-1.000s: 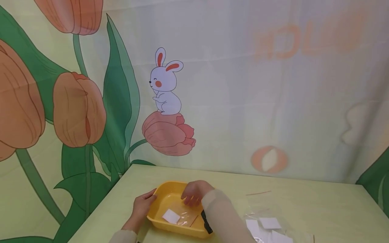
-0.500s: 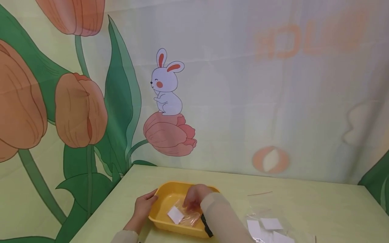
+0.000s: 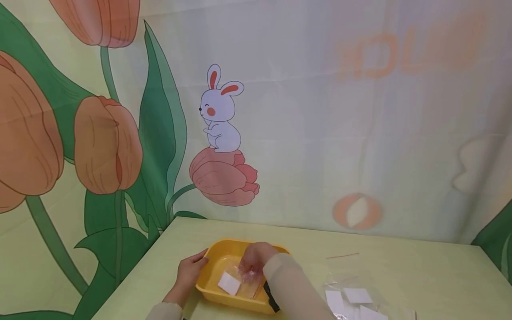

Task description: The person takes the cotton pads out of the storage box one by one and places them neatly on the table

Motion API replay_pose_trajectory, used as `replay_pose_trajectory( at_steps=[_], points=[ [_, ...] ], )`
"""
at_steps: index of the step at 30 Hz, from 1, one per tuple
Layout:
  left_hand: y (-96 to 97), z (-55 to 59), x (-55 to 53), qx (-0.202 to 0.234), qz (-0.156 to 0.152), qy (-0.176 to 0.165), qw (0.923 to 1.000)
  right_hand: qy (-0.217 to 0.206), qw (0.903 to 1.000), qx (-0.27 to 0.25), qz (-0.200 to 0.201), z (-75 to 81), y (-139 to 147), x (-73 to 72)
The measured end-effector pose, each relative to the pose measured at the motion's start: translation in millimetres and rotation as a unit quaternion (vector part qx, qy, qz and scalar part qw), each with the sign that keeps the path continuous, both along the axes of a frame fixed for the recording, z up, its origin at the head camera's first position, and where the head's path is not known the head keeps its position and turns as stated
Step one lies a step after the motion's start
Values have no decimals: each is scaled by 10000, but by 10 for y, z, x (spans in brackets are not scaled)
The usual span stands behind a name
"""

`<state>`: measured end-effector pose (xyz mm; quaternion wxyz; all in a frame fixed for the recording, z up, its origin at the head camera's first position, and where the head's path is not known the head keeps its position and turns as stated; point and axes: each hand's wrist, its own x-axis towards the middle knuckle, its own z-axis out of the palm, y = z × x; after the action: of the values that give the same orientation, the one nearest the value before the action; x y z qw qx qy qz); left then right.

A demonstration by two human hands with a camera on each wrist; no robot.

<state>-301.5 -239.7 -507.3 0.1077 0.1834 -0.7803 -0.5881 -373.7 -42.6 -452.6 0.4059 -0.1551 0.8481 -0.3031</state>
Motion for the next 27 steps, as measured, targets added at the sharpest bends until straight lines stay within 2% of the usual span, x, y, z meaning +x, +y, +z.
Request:
replay_pose_trajectory(
  at_steps=[2, 8, 16, 27],
  points=[
    [-2, 1, -1, -26, -2, -1, 10000, -85, 9999, -120, 26, 24, -6, -3],
    [-4, 7, 6, -92, -76, 11, 9999, -348, 9973, -586, -263, 72, 17, -15],
    [2, 11, 11, -28, -88, 4, 10000, -84, 9962, -770, -406, 171, 99, -50],
    [-11, -10, 5, -79, -65, 22, 9999, 126, 9881, -1385, -652, 256, 210, -61]
  ],
)
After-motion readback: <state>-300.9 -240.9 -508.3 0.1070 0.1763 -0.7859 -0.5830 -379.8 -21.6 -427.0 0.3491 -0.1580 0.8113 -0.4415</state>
